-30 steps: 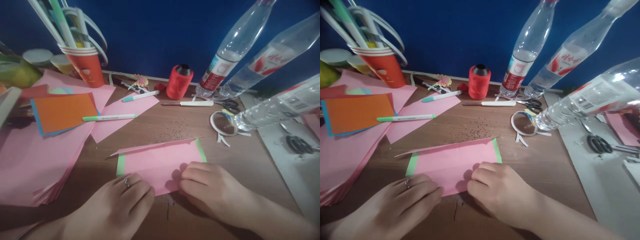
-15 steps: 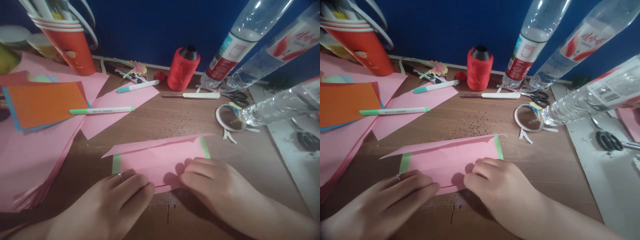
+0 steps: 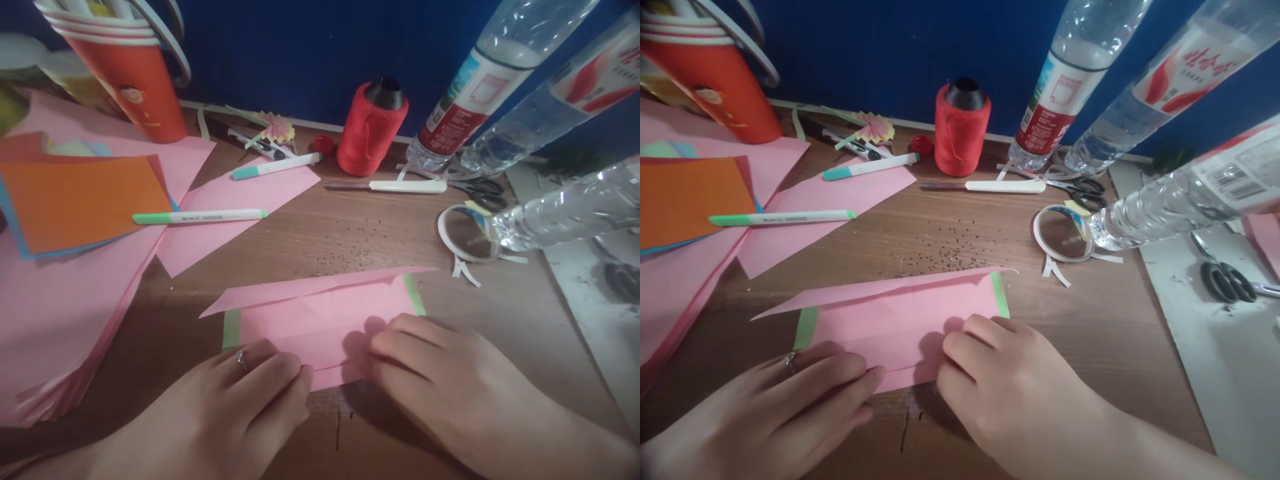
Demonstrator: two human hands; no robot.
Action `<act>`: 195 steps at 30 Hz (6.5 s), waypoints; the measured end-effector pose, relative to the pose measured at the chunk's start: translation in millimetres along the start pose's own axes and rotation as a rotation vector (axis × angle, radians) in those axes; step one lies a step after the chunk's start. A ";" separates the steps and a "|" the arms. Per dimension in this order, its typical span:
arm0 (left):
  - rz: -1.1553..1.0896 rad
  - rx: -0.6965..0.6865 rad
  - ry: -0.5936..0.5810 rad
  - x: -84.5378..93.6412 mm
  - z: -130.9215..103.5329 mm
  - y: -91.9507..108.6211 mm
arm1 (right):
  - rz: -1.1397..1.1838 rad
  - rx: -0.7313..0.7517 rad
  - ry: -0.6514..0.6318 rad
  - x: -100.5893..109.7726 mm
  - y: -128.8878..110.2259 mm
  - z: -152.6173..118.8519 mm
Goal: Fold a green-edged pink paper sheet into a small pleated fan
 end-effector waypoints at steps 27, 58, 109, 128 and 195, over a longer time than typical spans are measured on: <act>-0.015 0.001 0.027 5.7 3.8 -2.2 | 0.002 0.125 0.045 5.8 -6.1 1.8; 0.005 0.132 0.237 36.0 18.7 -25.8 | -0.095 -0.030 0.358 14.1 0.3 1.5; 0.148 0.234 0.091 23.7 18.1 -24.1 | -0.327 -0.069 0.440 8.4 -2.4 -4.3; -0.321 0.478 0.001 39.1 16.7 -53.8 | 0.264 -0.254 0.214 22.3 33.9 0.0; -0.741 0.658 0.150 28.8 3.8 -99.8 | 1.060 -0.544 0.397 0.7 89.6 -10.2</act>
Point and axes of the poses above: each hand's wrist, its own z-axis towards the middle knuckle, its own x-axis out of the back of the hand, y = z × x, the point moved 8 cm from there along z, towards the middle knuckle, and after that the axes turned 5 degrees about z, right-handed, at the moved point
